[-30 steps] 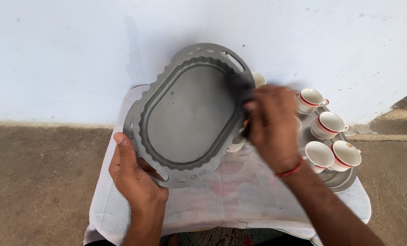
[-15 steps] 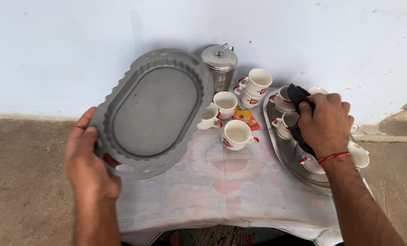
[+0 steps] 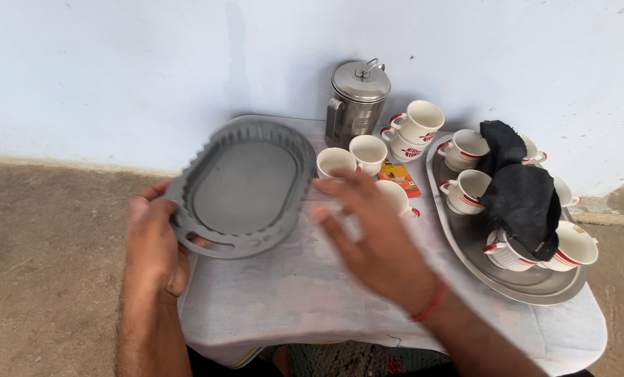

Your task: The person wipes a white ceramic cup with a dark cloth, then wipes a gray plastic tray. They place four cups on the tray, wipe a small packet, and finally wipe a stainless steel thermos before placing it on the tray.

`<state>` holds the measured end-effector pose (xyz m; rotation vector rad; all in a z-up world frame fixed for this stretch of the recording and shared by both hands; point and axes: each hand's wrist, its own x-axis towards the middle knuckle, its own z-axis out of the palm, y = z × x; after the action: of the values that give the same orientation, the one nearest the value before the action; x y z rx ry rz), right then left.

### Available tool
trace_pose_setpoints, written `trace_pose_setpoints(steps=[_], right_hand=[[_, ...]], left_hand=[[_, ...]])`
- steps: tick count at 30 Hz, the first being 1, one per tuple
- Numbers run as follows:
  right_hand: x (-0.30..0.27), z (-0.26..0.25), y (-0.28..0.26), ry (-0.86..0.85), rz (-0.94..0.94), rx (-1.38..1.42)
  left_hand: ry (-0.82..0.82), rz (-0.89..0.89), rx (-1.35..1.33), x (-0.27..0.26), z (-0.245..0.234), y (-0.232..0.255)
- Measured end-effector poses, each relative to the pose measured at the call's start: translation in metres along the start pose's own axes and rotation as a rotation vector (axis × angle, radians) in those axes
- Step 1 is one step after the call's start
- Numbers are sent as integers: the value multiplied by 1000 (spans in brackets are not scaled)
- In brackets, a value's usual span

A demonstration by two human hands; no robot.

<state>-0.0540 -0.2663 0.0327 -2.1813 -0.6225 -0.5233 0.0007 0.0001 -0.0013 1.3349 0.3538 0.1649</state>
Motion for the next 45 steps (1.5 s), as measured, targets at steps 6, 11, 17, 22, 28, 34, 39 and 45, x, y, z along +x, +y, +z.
trace_pose_setpoints(steps=[6,11,17,22,28,34,39,45], right_hand=[[11,44,5,-106,398,82],[10,49,16,-82,418,-14],[5,50,14,-103,442,-87],[7,42,9,96,53,-363],[22,25,17,185,-68,-721],[30,26,39,63,24,-854],[29,26,43,71,-9,-862],[32,22,29,159,-10,-805]], left_hand=[[8,-96,334,2,-18,-6],[-48,-28,526,1,-18,-6],[56,-40,877,-6,-4,3],[68,-64,860,-10,-1,8],[81,-64,884,-12,3,10],[83,-34,880,-8,0,6],[67,-23,886,-4,-5,6],[106,-79,893,-2,-3,7]])
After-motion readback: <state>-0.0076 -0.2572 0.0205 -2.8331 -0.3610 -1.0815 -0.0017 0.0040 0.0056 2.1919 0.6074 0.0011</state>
